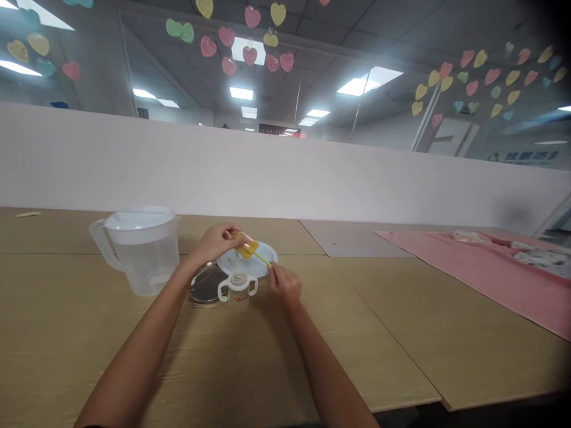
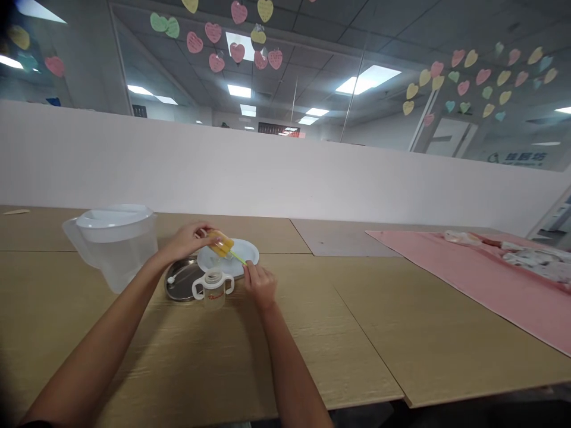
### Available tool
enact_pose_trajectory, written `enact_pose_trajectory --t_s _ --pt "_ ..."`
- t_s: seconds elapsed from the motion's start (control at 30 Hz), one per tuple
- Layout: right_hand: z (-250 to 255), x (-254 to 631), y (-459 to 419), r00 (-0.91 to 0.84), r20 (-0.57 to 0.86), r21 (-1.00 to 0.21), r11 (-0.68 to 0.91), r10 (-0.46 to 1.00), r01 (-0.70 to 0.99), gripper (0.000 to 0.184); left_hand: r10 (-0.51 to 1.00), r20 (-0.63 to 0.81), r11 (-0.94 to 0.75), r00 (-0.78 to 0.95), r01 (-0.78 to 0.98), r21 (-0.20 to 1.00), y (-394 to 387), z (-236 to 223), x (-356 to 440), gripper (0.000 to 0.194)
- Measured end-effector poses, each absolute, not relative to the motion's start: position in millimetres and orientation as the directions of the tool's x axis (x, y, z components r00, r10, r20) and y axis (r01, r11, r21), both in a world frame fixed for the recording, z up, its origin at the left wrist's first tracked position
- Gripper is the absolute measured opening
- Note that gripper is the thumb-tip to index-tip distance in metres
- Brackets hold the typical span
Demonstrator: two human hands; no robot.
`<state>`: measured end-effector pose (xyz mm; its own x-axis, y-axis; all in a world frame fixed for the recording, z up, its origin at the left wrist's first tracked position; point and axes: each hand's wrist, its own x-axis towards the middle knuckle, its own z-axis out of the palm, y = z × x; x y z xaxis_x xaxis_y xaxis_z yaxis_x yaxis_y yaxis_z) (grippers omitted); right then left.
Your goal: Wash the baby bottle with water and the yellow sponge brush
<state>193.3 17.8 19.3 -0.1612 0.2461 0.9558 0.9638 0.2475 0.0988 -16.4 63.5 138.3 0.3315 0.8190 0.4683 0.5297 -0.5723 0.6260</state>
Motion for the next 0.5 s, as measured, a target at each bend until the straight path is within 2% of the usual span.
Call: enact_pose_trajectory --t_s 0.1,0.2,0.27,0.37,0.43,0.5 --pt "21 191 15 -0.241 0.945 0.180 0.264 0.221 0.948 0.023 0.888 0.340 -0.455 0.310 0.702 0.547 62 138 -24 0.059" --pt "24 189 13 -0.295 0.931 0.229 0.287 0.215 0.930 0.021 0.912 0.117 -0.384 0.392 0.724 0.573 63 135 -30 0.065" --pt "27 189 12 -0.321 0.924 0.254 0.296 0.206 0.921 0.019 0.893 0.049 -0.381 0.448 0.691 0.614 64 136 -36 0.064" --pt "28 188 12 -0.304 0.927 0.239 0.279 0.219 0.930 0.019 0.854 0.167 -0.480 0.493 0.618 0.623 67 140 -48 0.059" --pt "28 188 13 -0.280 0.928 0.214 0.265 0.244 0.940 0.023 0.840 0.295 -0.539 0.456 0.633 0.555 73 142 -58 0.055" --pt "28 188 15 -0.239 0.935 0.169 0.260 0.264 0.951 0.027 0.832 0.397 -0.542 0.387 0.717 0.438 81 138 -68 0.053"
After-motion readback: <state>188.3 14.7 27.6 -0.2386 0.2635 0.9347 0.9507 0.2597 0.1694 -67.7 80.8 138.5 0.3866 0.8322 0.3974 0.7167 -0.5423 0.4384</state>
